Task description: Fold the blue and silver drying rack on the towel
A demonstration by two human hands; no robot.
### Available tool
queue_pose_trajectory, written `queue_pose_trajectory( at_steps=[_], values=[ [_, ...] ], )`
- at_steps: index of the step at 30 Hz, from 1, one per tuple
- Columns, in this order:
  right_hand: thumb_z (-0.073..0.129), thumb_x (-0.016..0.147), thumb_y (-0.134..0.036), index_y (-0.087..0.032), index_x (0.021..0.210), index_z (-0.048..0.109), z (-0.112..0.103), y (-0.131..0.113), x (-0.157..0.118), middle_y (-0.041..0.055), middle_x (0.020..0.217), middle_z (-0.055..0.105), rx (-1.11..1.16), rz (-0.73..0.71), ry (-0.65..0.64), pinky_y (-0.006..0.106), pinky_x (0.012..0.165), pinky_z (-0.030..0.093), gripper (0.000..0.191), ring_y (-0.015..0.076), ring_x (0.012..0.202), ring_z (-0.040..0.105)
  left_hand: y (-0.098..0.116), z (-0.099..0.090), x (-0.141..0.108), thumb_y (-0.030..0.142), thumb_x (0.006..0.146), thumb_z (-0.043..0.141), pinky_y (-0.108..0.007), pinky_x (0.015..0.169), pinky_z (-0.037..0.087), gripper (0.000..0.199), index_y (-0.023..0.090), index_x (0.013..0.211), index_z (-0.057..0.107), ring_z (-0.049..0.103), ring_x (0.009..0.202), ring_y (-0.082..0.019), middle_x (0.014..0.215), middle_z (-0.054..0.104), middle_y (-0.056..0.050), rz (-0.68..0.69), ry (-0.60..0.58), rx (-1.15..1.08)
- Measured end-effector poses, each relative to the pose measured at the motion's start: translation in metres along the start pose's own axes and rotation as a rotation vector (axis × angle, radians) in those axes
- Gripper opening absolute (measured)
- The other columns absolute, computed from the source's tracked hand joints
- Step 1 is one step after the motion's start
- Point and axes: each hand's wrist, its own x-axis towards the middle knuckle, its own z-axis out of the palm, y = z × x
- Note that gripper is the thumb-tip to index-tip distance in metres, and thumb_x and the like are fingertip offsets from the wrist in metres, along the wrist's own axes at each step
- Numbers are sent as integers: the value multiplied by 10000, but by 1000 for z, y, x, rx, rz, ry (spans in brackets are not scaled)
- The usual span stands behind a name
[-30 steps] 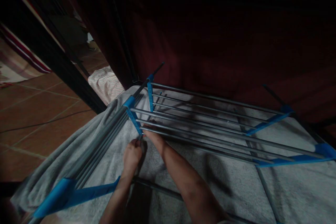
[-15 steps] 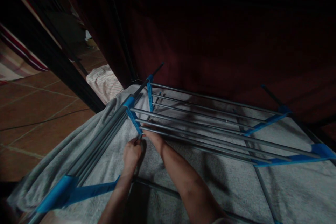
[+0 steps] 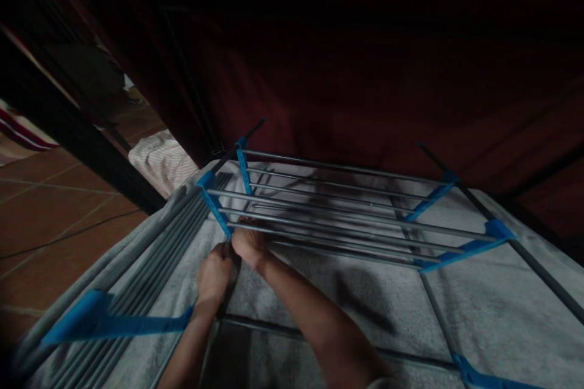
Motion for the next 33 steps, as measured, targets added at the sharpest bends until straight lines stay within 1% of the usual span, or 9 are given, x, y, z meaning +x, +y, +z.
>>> queue_pose_trajectory(
  at_steps=[4,8,15,20,24,27,29,30,33],
  values=[
    [495,956,-130,-126,1262,612,-11,9,-43,163,1400,542,-195,-90,10,501,1160,336,328,333,1336,463,5,-1,3,313,997,319,-391,770,508,399,159,1155,652,717,992,-336,1045,740,-210,29,-23,48],
    [483,943,-160,-144,1329,577,-27,34,-107,164,1504,461,-445,-231,-10,476,1166,365,398,316,1390,421,5,3,3,294,1002,298,-385,787,515,418,123,1172,639,716,980,-324,1053,720,-215,36,8,93],
    [486,925,-145,-252,1249,623,-60,79,-206,97,1377,579,-348,-74,146,418,1108,479,367,237,1308,545,2,14,-3,253,989,295,-399,795,509,416,108,1203,620,689,981,-317,1171,644,-219,95,84,158],
    [456,941,-208,-272,1222,639,-93,110,-260,105,1329,610,-303,-12,345,462,1082,511,341,250,1257,591,4,19,-10,223,961,350,-431,930,454,434,37,1274,586,596,1111,-335,1230,616,-234,159,155,284],
    [452,942,-253,-285,1197,650,-126,128,-305,102,1304,632,-317,63,528,501,1068,517,325,269,1255,592,5,19,-20,290,956,363,-494,942,428,461,83,1302,587,521,1179,-384,1275,587,-221,191,231,369],
    [456,946,-281,-280,1171,654,-155,132,-338,105,1262,650,-353,135,646,501,1074,503,299,271,1235,598,16,23,-32,310,956,369,-472,989,434,472,121,1335,575,520,1192,-356,1295,579,-200,321,262,288],
    [439,951,-281,-269,1131,653,-173,131,-358,102,1183,667,-373,194,707,470,1053,513,280,257,1174,624,32,33,-42,307,952,378,-430,1055,426,452,146,1315,595,534,1201,-319,1290,601,-165,499,210,121],
    [427,952,-275,-262,1104,650,-181,131,-368,100,1135,672,-383,226,735,452,1029,524,270,250,1135,638,43,41,-50,313,948,387,-404,1072,428,437,159,1287,614,550,1198,-300,1275,619,-148,591,143,13],
    [407,948,-253,-236,1037,626,-197,131,-395,102,1040,664,-409,324,828,422,941,550,237,241,1018,662,82,70,-79,340,925,423,-370,1024,490,392,184,1189,666,630,1119,-256,1220,671,-118,751,-193,-279]
  ],
)
